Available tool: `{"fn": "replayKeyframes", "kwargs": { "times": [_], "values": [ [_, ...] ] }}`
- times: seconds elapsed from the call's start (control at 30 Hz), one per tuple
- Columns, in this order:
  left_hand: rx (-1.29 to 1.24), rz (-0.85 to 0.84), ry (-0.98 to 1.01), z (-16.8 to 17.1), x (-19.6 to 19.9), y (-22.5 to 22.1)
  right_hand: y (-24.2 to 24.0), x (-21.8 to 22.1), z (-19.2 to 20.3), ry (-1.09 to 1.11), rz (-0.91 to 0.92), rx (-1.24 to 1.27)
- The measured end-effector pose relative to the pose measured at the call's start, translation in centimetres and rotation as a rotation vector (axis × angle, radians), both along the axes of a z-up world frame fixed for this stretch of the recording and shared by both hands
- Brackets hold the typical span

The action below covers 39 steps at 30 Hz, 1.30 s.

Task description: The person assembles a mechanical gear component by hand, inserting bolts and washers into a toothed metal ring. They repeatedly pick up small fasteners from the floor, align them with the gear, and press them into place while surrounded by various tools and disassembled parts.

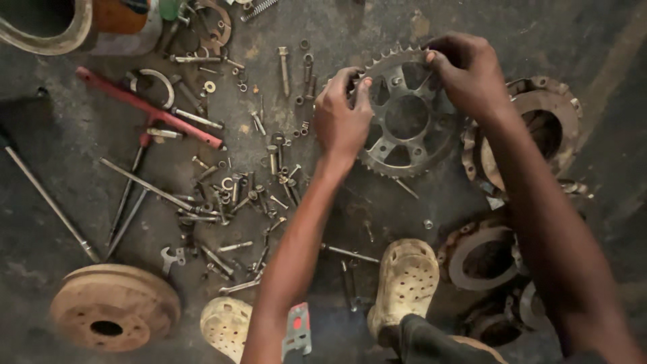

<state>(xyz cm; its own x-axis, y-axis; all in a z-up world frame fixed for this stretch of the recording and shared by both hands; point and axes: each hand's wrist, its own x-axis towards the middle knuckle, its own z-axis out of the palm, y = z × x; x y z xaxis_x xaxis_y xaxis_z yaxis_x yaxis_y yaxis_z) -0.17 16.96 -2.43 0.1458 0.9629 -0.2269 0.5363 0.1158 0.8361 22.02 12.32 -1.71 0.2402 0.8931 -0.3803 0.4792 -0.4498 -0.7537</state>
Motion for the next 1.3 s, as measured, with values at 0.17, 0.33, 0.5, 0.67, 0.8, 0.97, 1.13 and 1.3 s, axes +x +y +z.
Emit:
{"fn": "replayKeyframes", "kwargs": {
  "times": [0.17,0.33,0.5,0.67,0.8,0.97,1.13,1.3],
  "values": [
    [-0.071,-0.05,0.08,0.0,-0.3,0.3,-0.8,-0.3,-0.1,0.007,-0.055,0.012],
    [-0.077,-0.052,0.034,-0.2,-0.8,0.0,-1.5,0.1,0.3,-0.048,-0.047,0.044],
    [-0.032,-0.065,0.064,-0.1,-1.1,-0.5,-2.6,0.4,0.7,-0.091,-0.055,0.14],
    [-0.031,-0.074,0.047,0.6,-1.2,-0.6,-3.8,0.8,1.1,-0.082,-0.105,0.112],
    [0.004,-0.062,0.044,1.1,-1.8,-1.0,-4.3,0.6,1.7,-0.148,-0.092,0.219],
    [0.078,-0.04,0.047,2.0,-4.2,-1.6,-4.9,-0.9,4.0,-0.436,0.042,0.343],
    [0.051,0.011,0.054,2.9,-7.7,-3.3,-3.6,-3.8,6.0,-0.361,0.188,0.398],
    [0.081,0.131,-0.038,3.6,-13.9,-3.9,-1.4,-5.5,9.0,-0.499,0.532,0.316]
  ]
}}
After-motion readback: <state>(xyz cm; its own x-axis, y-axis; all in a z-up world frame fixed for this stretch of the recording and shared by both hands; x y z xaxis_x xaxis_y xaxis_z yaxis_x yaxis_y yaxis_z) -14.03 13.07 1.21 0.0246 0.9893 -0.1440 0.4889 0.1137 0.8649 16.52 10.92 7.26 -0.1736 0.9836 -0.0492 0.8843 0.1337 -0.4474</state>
